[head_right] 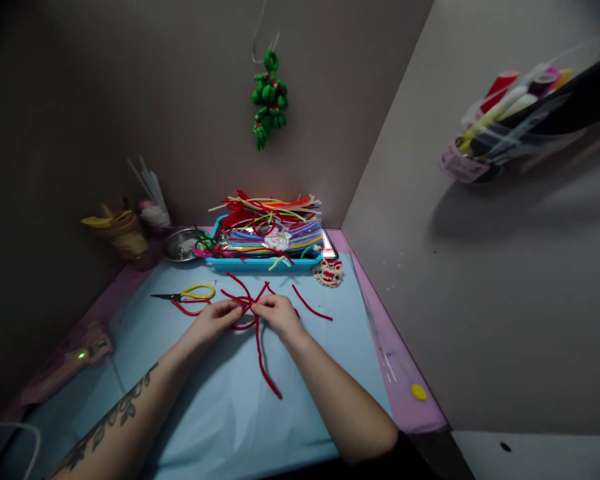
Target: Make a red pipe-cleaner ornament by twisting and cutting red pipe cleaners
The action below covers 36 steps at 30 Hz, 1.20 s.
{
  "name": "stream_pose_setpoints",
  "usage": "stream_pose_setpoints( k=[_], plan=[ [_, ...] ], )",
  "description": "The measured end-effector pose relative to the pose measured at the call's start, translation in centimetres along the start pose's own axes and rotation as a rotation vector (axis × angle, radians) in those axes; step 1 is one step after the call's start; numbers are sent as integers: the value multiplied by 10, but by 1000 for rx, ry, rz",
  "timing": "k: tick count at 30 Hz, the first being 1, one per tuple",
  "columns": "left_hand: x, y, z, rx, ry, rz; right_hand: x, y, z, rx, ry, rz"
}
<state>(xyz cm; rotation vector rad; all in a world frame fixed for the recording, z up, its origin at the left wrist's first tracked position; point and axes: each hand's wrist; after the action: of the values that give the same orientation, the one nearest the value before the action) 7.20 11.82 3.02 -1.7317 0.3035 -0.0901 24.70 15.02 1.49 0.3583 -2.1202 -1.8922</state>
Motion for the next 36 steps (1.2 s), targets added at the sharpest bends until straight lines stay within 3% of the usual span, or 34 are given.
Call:
stream_pose_setpoints(
  k=[3,8,16,24,30,36],
  plan=[
    [5,-3,-2,-50,7,-45,5,-3,-1,36,64,-7],
    [-3,-1,-1,-84,-192,-54,-3,-2,1,110,-17,114],
    [-15,-2,-2,-25,-335,13,-7,2,-6,-110,71,-264],
    [-15,0,-1,69,-329,-16,1,3,-13,-308,-26,-434],
    [-20,-4,-3,24,-261,49,-6,2,-9,-217,15,-290],
    [-13,-6,-6,-7,-93,98,-12,9,-7,-183,-31,-142]
  ],
)
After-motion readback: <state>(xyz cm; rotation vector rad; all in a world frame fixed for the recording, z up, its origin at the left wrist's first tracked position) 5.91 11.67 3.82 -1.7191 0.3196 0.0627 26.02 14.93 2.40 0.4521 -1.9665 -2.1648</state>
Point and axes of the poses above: each hand's wrist, its own z-axis towards the middle knuckle, its own x-axis out of the palm, y = z × x, and after that the axes turned 8 degrees about y, right-handed
